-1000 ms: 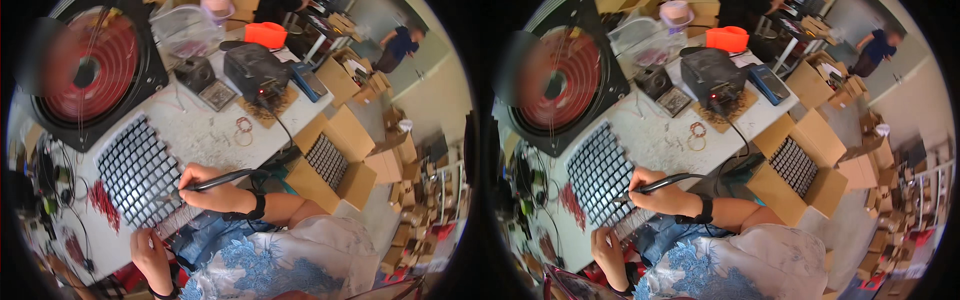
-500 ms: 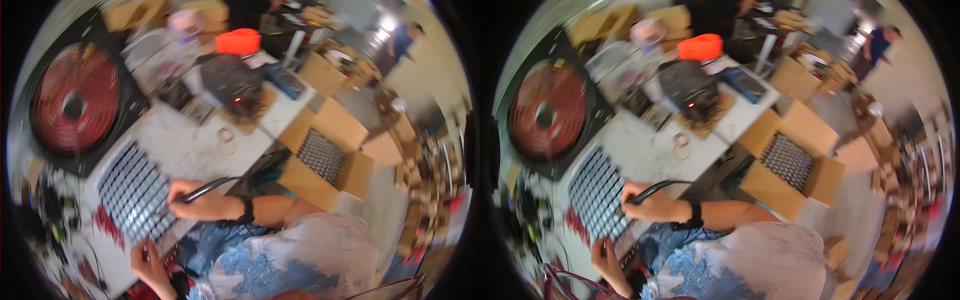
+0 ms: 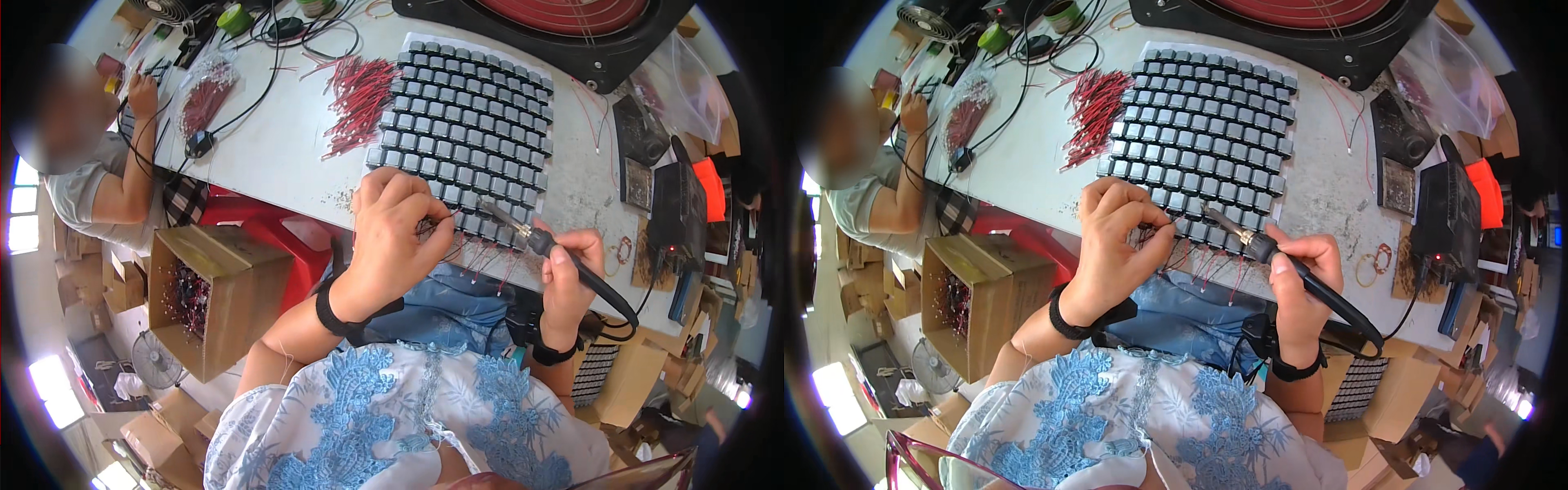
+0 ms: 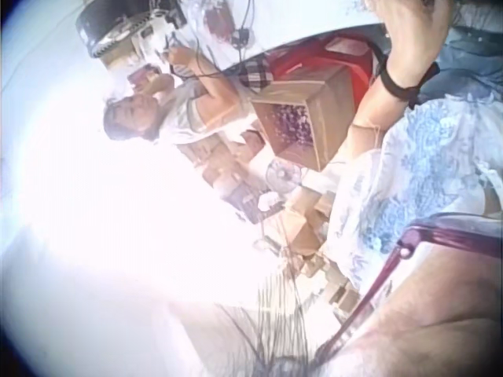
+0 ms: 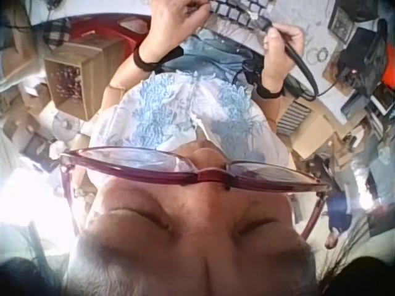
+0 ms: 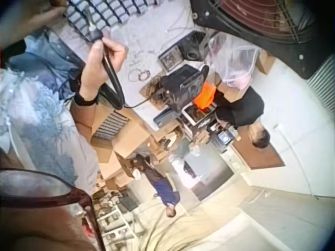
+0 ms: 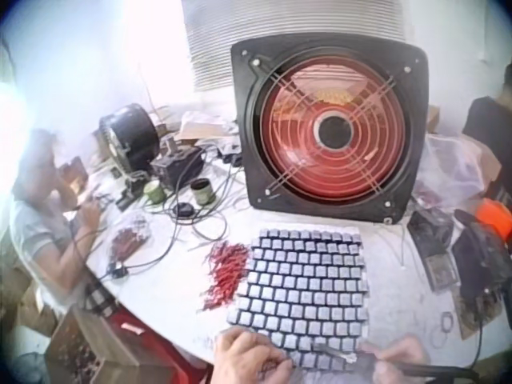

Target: Soldering individual red wires onto an electronic grid or button assembly.

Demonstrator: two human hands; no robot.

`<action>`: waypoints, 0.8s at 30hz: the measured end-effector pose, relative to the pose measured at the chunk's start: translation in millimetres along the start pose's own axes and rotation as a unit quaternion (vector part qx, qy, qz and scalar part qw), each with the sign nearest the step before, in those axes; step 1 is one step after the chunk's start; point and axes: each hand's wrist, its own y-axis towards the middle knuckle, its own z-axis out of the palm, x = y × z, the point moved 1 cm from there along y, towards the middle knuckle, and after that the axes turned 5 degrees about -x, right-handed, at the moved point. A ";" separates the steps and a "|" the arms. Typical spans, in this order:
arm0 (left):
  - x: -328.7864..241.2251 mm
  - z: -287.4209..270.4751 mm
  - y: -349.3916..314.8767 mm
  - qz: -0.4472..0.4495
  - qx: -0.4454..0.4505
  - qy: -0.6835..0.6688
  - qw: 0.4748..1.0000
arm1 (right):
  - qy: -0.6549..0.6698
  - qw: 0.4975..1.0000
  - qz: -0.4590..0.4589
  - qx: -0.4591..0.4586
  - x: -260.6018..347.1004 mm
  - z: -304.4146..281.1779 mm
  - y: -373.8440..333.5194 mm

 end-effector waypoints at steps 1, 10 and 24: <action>0.9 1.4 0.4 0.002 0.003 -0.001 1.000 | -0.005 1.000 0.003 0.003 -1.4 0.7 0.2; 2.8 2.7 2.9 0.005 0.015 0.008 1.000 | -0.001 0.999 -0.026 0.033 -5.3 4.2 -1.5; 3.6 2.3 4.6 0.006 0.028 0.013 0.999 | -0.030 0.998 -0.041 0.047 -5.2 4.3 -1.8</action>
